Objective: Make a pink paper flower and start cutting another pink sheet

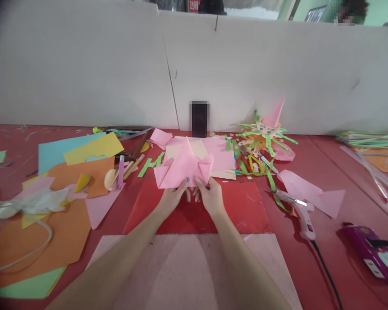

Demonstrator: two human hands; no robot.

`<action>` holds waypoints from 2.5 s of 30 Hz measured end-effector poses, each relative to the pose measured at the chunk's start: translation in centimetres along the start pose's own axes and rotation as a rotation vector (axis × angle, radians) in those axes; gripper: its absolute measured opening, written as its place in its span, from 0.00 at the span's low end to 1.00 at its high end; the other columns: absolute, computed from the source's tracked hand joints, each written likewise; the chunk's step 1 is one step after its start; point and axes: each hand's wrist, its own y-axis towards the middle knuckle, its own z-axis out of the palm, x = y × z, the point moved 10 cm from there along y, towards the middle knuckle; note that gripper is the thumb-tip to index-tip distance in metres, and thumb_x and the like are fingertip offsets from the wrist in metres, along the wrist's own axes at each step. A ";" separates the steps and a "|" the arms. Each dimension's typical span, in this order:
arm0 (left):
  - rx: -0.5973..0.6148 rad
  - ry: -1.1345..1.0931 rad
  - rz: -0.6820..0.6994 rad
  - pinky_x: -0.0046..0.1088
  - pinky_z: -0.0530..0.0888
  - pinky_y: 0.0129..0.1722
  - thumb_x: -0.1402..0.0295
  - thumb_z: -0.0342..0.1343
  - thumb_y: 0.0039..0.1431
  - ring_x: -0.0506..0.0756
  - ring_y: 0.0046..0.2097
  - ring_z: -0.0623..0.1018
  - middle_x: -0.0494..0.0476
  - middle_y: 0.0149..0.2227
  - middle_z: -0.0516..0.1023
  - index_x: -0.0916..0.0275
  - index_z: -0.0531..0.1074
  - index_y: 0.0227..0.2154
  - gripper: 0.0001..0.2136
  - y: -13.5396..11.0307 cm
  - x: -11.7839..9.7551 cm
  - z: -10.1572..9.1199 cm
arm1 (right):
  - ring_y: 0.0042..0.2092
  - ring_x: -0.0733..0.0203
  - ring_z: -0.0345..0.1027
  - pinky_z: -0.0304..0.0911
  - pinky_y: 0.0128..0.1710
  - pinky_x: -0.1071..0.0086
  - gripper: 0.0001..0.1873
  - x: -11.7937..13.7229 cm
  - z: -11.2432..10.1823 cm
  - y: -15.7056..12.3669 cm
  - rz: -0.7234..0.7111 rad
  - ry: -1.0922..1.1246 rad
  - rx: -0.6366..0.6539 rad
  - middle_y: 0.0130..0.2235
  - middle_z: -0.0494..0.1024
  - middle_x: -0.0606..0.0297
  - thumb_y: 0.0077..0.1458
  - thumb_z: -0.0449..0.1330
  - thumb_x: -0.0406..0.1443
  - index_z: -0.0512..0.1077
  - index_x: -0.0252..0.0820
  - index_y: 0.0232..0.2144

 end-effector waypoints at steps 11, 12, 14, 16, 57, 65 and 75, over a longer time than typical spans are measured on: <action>0.042 -0.136 -0.004 0.26 0.69 0.28 0.54 0.47 0.54 0.50 0.21 0.71 0.52 0.15 0.70 0.64 0.68 0.15 0.21 -0.1 -0.4 0.5 | 0.14 0.71 0.58 0.53 0.13 0.77 0.14 -1.5 0.0 -0.3 0.062 0.225 -0.046 0.16 0.69 0.72 0.44 0.62 0.42 0.66 0.38 0.22; 0.045 -0.134 -0.007 0.26 0.69 0.26 0.55 0.49 0.53 0.50 0.20 0.71 0.51 0.16 0.70 0.64 0.68 0.17 0.19 -0.1 -0.4 0.6 | 0.14 0.71 0.58 0.53 0.13 0.77 0.14 -1.5 0.0 -0.3 0.057 0.210 -0.049 0.16 0.69 0.71 0.44 0.62 0.42 0.65 0.38 0.21; 0.051 -0.096 -0.011 0.25 0.69 0.27 0.56 0.51 0.52 0.50 0.21 0.71 0.49 0.15 0.70 0.63 0.68 0.18 0.16 0.0 -0.2 0.7 | 0.15 0.72 0.57 0.53 0.13 0.77 0.14 -1.3 -0.1 -0.2 0.029 0.153 -0.051 0.17 0.69 0.71 0.45 0.62 0.42 0.65 0.38 0.20; 0.056 -0.023 -0.030 0.25 0.69 0.30 0.56 0.49 0.53 0.49 0.21 0.71 0.49 0.15 0.69 0.63 0.68 0.16 0.18 0.0 0.3 0.7 | 0.14 0.72 0.56 0.52 0.13 0.77 0.14 -0.9 -0.3 -0.2 0.003 0.092 -0.055 0.16 0.68 0.71 0.45 0.62 0.42 0.65 0.38 0.20; -0.056 -0.224 -0.052 0.28 0.71 0.25 0.49 0.45 0.53 0.54 0.25 0.76 0.56 0.22 0.75 0.65 0.71 0.27 0.22 0.4 1.2 -0.4 | 0.14 0.74 0.52 0.47 0.13 0.77 0.17 -0.4 -1.7 0.4 0.037 0.034 -0.042 0.15 0.68 0.71 0.46 0.59 0.45 0.67 0.37 0.20; -0.132 -0.362 -0.087 0.33 0.75 0.33 0.51 0.50 0.51 0.60 0.38 0.78 0.58 0.30 0.78 0.64 0.68 0.29 0.19 1.0 2.1 -1.4 | 0.20 0.66 0.66 0.66 0.21 0.71 0.18 -1.2 -2.6 0.9 0.074 0.094 -0.074 0.21 0.74 0.66 0.43 0.61 0.48 0.68 0.39 0.26; -0.139 -0.406 -0.094 0.35 0.74 0.33 0.50 0.51 0.49 0.60 0.38 0.78 0.58 0.31 0.76 0.63 0.62 0.29 0.18 1.2 2.2 -1.6 | 0.22 0.62 0.69 0.64 0.18 0.70 0.19 -1.4 -4.3 1.6 0.057 0.126 -0.140 0.21 0.68 0.71 0.38 0.63 0.49 0.65 0.42 0.23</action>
